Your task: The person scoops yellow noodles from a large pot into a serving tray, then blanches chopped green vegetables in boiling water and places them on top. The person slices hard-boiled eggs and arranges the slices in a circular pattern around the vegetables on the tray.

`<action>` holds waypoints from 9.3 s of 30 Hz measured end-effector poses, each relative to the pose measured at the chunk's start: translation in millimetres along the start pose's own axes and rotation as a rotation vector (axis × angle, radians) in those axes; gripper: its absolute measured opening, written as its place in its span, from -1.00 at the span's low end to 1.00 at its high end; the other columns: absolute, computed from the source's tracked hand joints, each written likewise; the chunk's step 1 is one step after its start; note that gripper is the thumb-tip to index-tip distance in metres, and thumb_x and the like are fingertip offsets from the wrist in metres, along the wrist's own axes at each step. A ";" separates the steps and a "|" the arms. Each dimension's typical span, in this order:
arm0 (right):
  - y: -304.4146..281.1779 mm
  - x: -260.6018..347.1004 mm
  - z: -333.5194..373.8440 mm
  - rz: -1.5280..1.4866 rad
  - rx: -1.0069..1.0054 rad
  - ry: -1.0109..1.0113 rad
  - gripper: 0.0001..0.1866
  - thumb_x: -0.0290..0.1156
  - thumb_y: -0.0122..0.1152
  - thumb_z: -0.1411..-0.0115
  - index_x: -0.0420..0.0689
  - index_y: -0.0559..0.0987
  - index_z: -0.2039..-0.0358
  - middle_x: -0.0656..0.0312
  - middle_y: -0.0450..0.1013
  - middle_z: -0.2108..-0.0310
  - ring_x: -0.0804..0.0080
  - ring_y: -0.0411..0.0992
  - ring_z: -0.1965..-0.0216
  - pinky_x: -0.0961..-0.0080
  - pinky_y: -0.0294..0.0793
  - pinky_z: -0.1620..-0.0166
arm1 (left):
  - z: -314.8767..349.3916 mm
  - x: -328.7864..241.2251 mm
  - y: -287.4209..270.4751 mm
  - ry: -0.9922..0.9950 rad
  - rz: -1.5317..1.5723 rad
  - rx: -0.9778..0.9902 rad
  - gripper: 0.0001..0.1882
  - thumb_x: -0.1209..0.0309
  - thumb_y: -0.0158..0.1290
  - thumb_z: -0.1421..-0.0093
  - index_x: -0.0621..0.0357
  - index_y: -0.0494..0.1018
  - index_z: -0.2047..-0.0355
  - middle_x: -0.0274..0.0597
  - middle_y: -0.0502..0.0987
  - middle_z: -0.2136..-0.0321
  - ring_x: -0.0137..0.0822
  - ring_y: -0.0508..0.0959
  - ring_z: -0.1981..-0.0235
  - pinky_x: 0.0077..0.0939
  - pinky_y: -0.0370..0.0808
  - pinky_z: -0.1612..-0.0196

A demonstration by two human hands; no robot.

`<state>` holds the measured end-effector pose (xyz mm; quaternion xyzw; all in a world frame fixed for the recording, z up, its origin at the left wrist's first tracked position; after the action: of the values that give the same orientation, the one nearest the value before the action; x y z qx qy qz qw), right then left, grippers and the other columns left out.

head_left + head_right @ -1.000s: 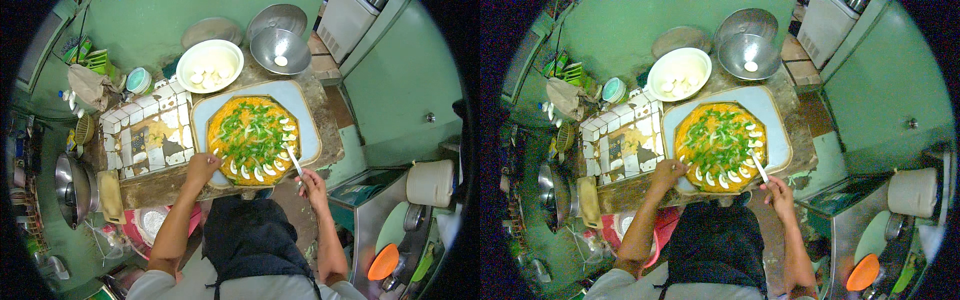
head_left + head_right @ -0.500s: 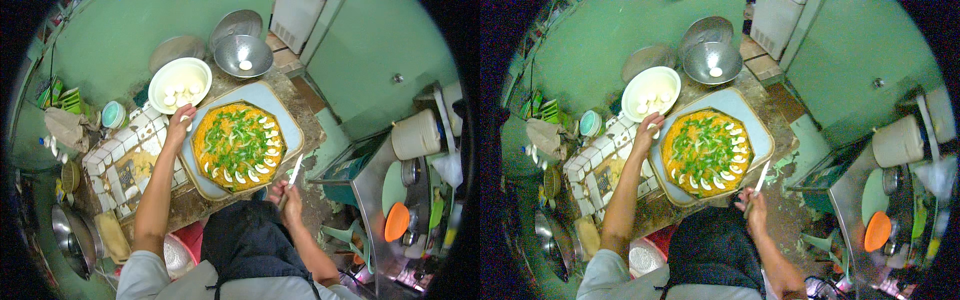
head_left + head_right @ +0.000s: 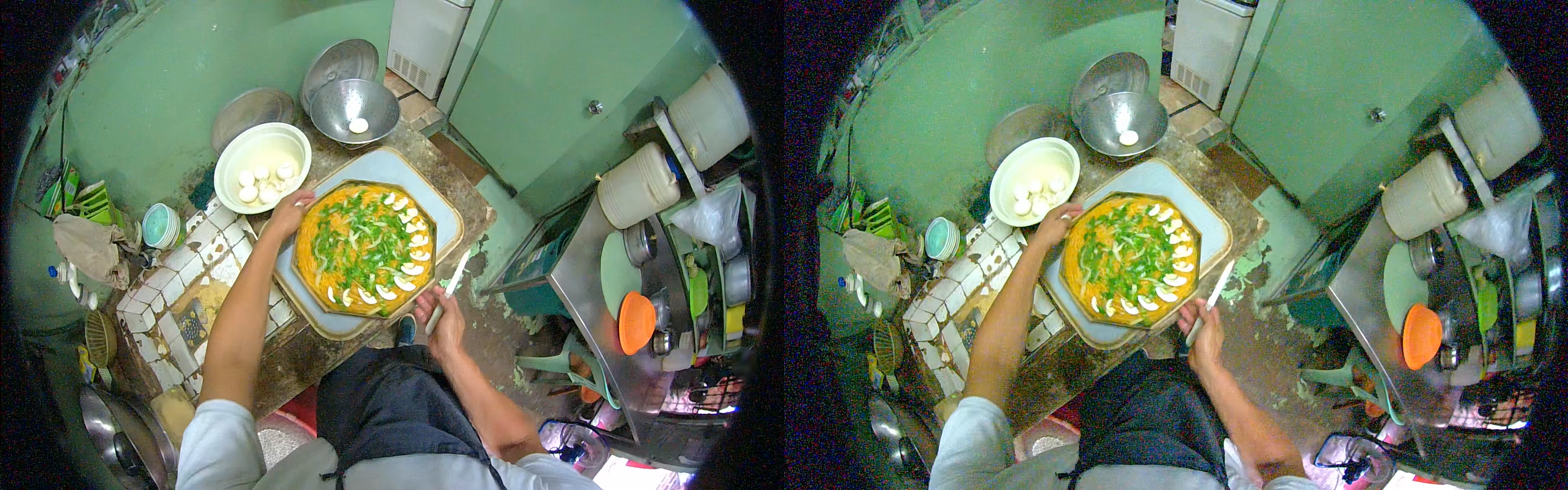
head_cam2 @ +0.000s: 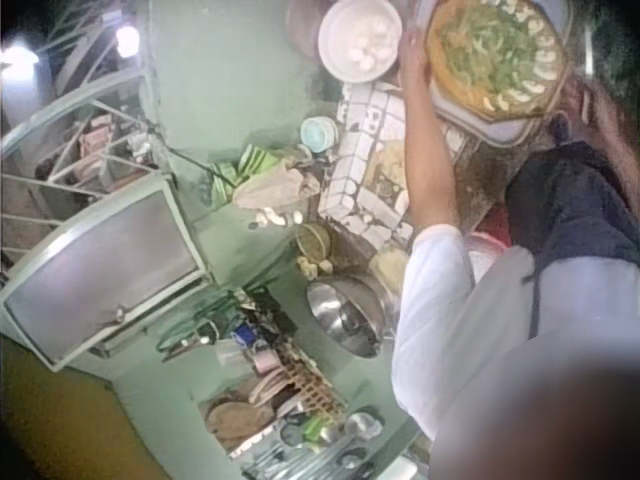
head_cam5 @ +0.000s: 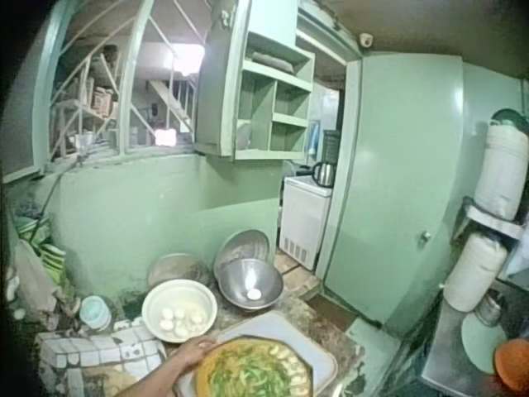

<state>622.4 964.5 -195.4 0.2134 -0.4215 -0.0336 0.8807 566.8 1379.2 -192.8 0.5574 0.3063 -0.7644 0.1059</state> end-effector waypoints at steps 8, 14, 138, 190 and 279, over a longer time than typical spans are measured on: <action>84.6 81.5 -163.2 1.109 0.293 -0.479 -0.56 -0.08 -0.10 -0.31 -0.25 0.46 0.14 -0.18 0.49 0.27 -0.08 0.48 0.23 0.17 0.44 0.18 | 198.7 45.4 18.7 -0.248 0.590 -0.359 -0.38 0.62 -0.18 -0.07 0.31 0.18 -0.23 0.05 0.38 -0.14 -0.15 0.44 -0.11 -0.40 0.51 -0.01; 222.8 59.9 -194.8 1.398 0.645 -0.697 -0.56 -0.05 -0.15 -0.32 -0.22 0.43 0.15 -0.26 0.48 0.28 -0.33 0.42 0.22 -0.11 0.36 0.08 | 294.3 21.8 129.6 -0.312 1.078 -0.670 -0.39 0.68 -0.16 -0.07 0.33 0.16 -0.20 0.15 0.33 -0.14 -0.03 0.37 -0.20 -0.18 0.43 -0.16; 27.7 45.0 19.9 0.878 0.720 -0.021 -0.70 -0.39 0.10 -0.27 -0.19 0.52 0.01 0.03 0.55 0.30 0.39 0.52 0.54 0.43 0.53 0.36 | 203.6 -49.2 195.0 -0.423 1.069 -0.435 -0.61 0.57 -0.09 -0.32 0.43 0.25 -0.14 0.07 0.46 0.02 -0.08 0.54 0.00 -0.31 0.57 -0.04; 74.9 -87.2 112.4 0.219 0.517 0.256 -0.66 -0.40 0.02 -0.33 -0.22 0.34 -0.08 0.19 0.45 0.21 0.58 0.39 0.47 0.62 0.41 0.46 | 227.8 -11.7 85.9 -0.579 0.690 -0.112 -0.67 0.57 -0.05 -0.30 0.41 0.35 -0.06 -0.01 0.54 0.10 -0.16 0.61 0.13 -0.45 0.63 0.09; 21.5 57.4 6.2 0.113 0.191 0.006 -0.68 -0.36 -0.10 -0.36 -0.15 0.31 -0.10 0.16 0.45 0.34 0.52 0.33 0.62 0.62 0.30 0.61 | -31.3 -146.1 6.0 0.354 -0.600 -0.188 -0.71 0.24 0.18 -0.11 0.17 0.60 0.26 -0.09 0.60 0.33 -0.24 0.56 0.35 -0.41 0.47 0.20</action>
<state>652.0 968.1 -141.4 0.2725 -0.4314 0.0570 0.8581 646.6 1366.5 -67.0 0.5542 0.5387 -0.6217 -0.1272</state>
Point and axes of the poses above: each hand's wrist, its own z-axis away from the middle knuckle, its own y-axis out of the palm, x = y × z, the point moved 6 cm from there along -z, towards the middle knuckle
